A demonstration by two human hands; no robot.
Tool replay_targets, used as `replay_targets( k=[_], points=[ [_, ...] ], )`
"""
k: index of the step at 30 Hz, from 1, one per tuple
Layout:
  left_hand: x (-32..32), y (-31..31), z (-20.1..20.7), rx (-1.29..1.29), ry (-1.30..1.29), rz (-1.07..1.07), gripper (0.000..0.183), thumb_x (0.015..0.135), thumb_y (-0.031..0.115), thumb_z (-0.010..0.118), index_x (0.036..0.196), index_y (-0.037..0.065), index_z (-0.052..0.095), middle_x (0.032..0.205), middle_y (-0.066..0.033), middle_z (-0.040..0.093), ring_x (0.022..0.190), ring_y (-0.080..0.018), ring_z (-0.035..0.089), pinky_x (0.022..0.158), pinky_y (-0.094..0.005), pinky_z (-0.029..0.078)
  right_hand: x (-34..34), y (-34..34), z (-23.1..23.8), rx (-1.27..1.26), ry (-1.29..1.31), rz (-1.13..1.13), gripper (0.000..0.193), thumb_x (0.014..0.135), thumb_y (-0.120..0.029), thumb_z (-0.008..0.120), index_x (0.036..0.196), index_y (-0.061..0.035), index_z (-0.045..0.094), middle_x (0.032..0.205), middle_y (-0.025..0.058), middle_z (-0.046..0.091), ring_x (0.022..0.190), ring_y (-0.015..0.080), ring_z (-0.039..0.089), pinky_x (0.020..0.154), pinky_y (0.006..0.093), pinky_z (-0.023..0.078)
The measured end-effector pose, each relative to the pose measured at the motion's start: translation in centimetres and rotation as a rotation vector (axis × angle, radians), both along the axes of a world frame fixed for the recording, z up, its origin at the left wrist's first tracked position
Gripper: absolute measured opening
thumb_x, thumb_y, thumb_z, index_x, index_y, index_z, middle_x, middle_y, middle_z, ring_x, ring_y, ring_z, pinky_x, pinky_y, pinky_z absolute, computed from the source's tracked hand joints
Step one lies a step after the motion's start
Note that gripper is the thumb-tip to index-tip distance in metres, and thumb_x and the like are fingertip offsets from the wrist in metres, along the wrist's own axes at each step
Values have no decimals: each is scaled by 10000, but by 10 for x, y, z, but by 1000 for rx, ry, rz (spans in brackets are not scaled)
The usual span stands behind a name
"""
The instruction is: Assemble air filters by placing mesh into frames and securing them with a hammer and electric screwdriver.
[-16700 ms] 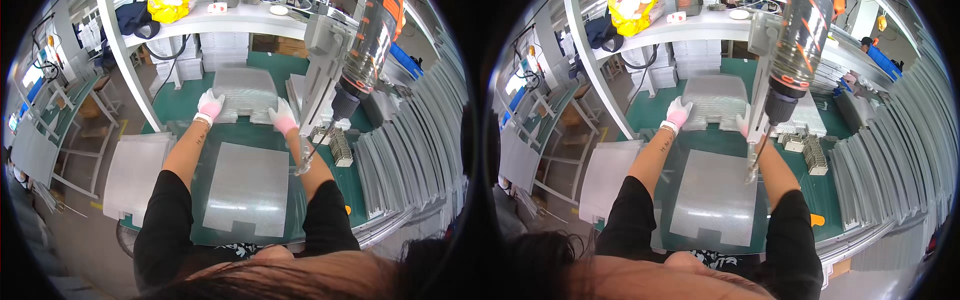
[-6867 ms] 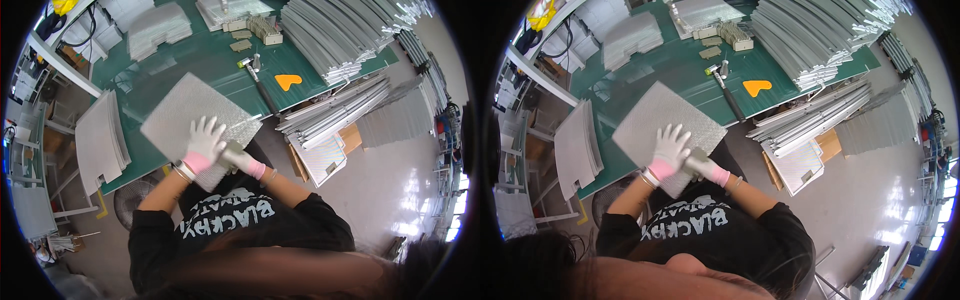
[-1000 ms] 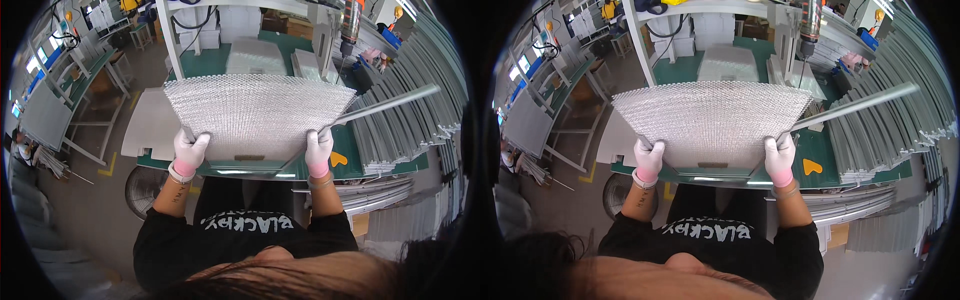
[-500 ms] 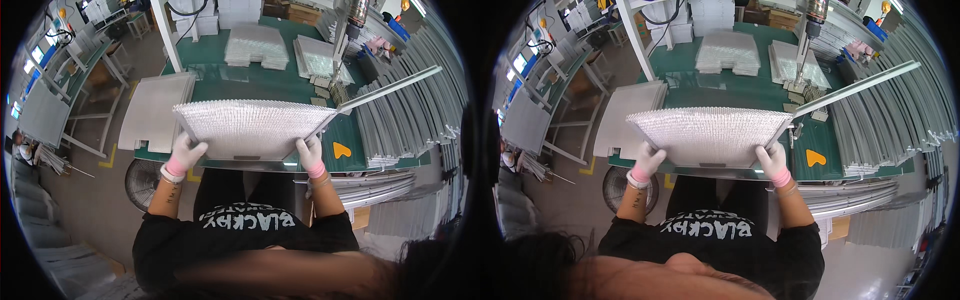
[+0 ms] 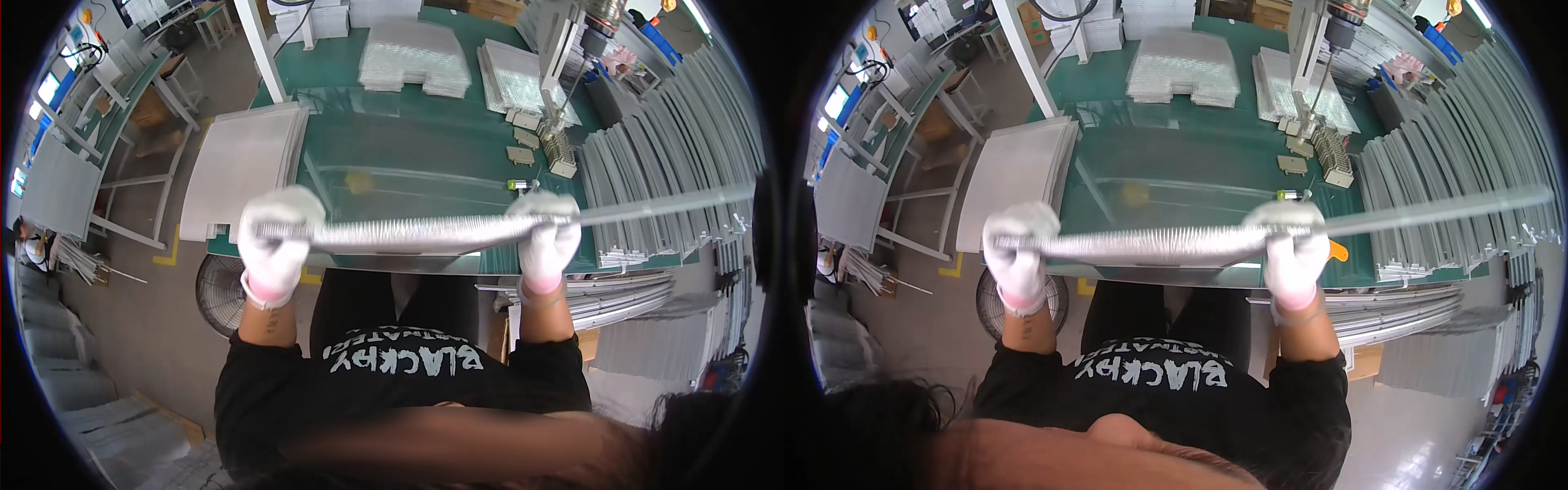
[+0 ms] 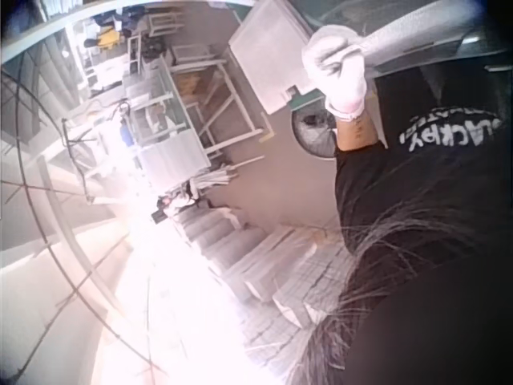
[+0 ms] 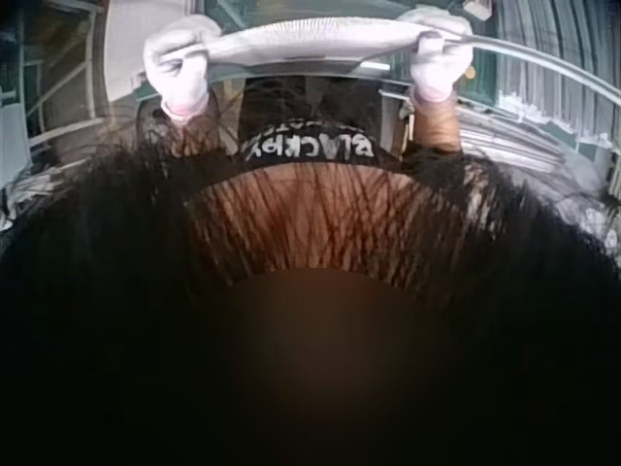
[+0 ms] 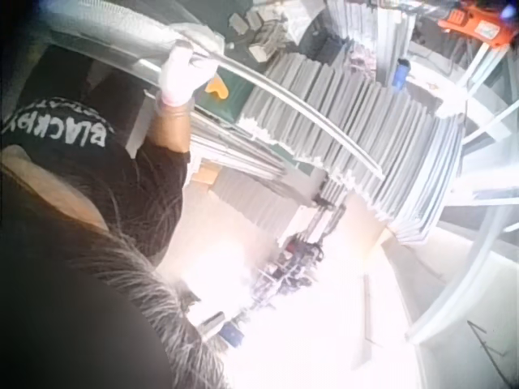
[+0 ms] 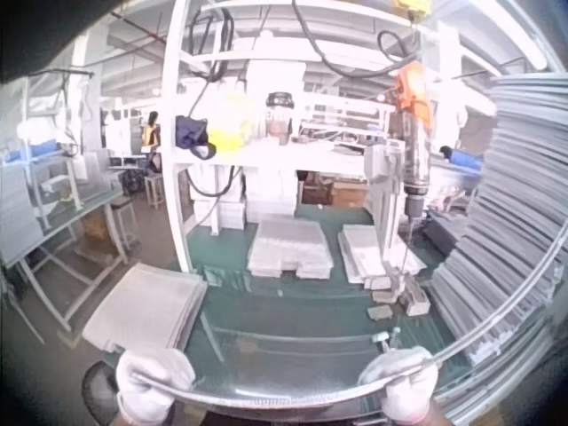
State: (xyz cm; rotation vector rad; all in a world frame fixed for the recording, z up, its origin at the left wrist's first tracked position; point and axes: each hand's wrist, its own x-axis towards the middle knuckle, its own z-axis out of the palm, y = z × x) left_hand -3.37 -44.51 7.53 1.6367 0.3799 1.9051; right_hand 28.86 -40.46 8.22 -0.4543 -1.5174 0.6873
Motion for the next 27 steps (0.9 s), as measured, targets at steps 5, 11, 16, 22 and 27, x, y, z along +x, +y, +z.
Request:
replay_targets(
  k=[5,11,16,22,27],
  points=[
    [-32,-5,-50,-75,805,-466,317,857,206,602,1111,16,612,1010,-152,664,927,-341,633,832,-404,507,17,-38,-15,156,-62,403,312,951,-324,607,808,-53,548,760,137,655,626,266,644,524,361,522],
    [-33,17,-109,-186,1216,-259,347,845,193,592,1158,44,586,1077,-149,632,1048,-335,586,895,-418,470,46,-74,-18,92,-272,566,170,812,-187,644,740,-39,600,901,145,717,791,308,701,651,397,554],
    [-55,20,-111,-231,1330,-257,300,790,109,617,1086,59,616,940,-133,611,930,-342,579,837,-432,461,51,-87,-19,-9,-292,493,153,708,-179,663,672,-48,592,870,120,724,804,296,700,668,401,553],
    [-47,61,-103,-179,1148,-393,243,851,157,585,1042,16,636,1038,-174,633,991,-348,596,866,-451,477,48,-92,-30,48,-215,442,162,756,-177,665,716,-38,591,886,135,718,803,299,696,662,394,553],
    [52,65,-135,-279,1379,-845,681,1026,458,346,1536,39,179,1605,-172,146,1496,-307,86,1212,-437,93,38,-84,-34,179,-110,424,218,904,-235,632,903,-25,575,926,157,696,780,295,685,647,393,547]
  ],
)
